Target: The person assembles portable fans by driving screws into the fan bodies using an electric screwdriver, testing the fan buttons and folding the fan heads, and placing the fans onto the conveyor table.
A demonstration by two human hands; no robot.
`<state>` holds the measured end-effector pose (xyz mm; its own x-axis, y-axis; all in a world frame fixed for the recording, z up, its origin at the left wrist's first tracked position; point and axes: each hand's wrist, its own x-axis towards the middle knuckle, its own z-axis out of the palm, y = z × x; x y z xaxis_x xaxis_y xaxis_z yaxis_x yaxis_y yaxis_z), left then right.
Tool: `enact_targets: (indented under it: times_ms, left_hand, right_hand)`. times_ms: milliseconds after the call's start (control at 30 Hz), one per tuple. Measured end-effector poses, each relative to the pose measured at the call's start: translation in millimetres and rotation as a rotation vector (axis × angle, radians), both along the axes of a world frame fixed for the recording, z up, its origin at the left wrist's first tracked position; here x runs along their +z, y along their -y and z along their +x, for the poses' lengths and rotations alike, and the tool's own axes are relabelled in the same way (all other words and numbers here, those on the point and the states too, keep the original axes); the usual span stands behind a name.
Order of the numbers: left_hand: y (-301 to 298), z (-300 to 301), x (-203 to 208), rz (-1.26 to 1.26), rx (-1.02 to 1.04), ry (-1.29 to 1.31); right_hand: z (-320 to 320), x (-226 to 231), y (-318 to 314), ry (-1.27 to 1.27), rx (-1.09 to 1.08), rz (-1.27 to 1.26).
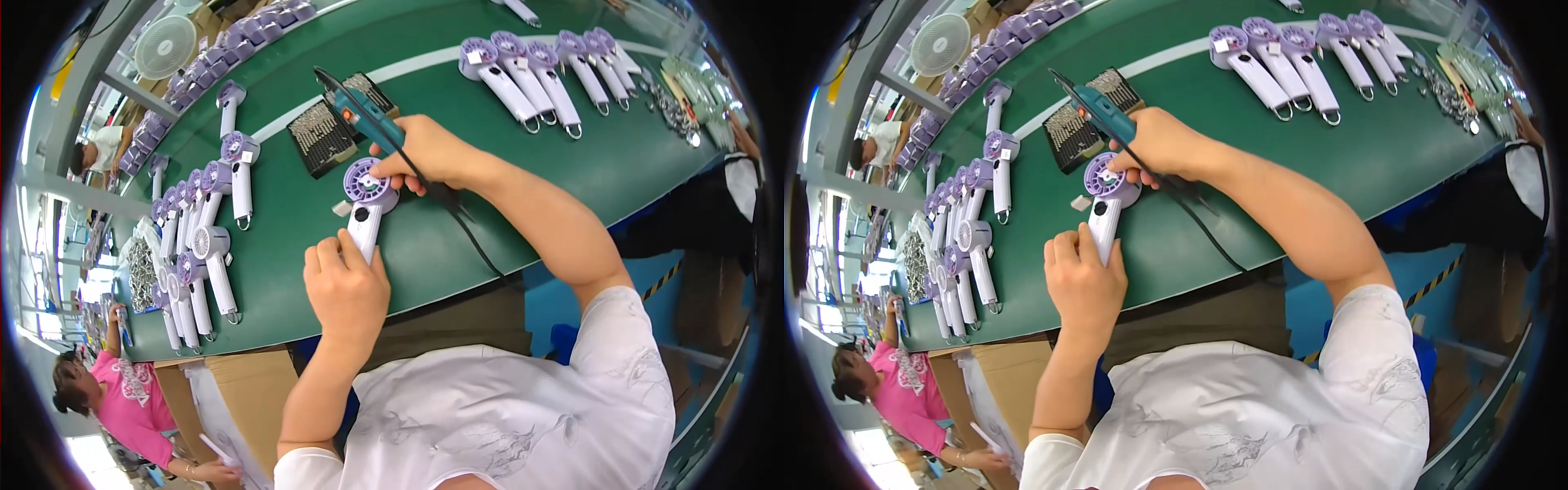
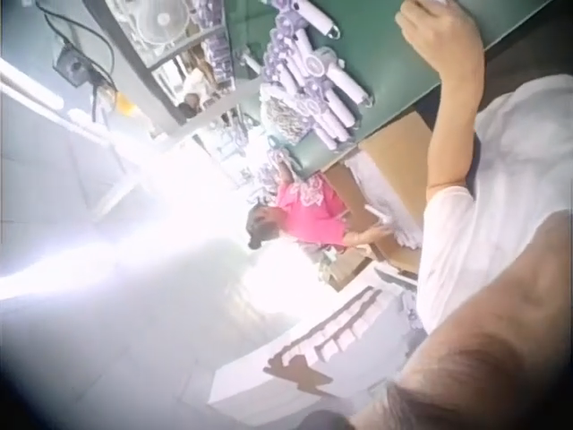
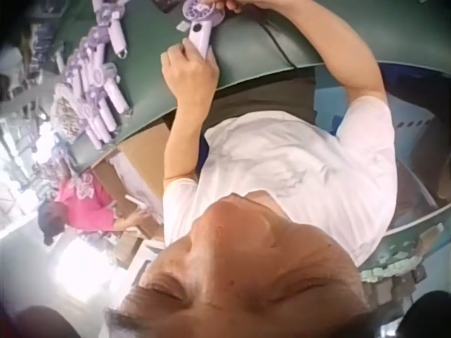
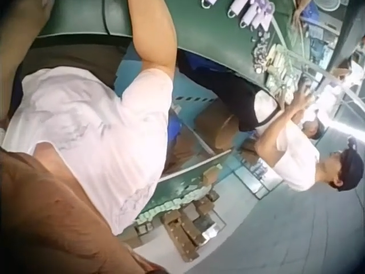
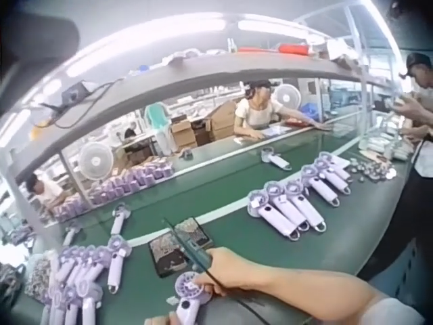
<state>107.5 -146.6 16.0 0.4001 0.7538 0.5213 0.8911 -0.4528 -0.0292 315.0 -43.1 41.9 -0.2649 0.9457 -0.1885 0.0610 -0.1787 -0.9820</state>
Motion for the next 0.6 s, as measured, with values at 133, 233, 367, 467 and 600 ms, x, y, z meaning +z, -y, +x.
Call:
enact_targets:
  times_ms: [133,233,367,467,600]
  left_hand:
    - [9.9,18.9,4.3,-0.109,-0.065,0.147]
    - [-1.7,8.9,13.4,-0.234,-0.16,0.394]
    - [-74.0,-32.3,16.1,-0.562,-0.282,0.736]
    - [-115.2,-27.9,10.7,-0.865,-0.608,0.79]
    - [-136.2,-23.7,1.9,-1.042,-0.604,0.738]
  right_hand:
    - [7.1,-1.9,-7.3,0.009,-0.028,-0.006]
    - [9.7,-8.9,-8.5,0.001,-0.036,0.003]
    - [2.8,-11.1,-9.1,0.05,-0.037,0.01]
    - [5.7,-8.6,-6.4,0.065,-0.033,0.015]
    - [14.9,-11.1,-11.5,0.04,0.046,0.007]
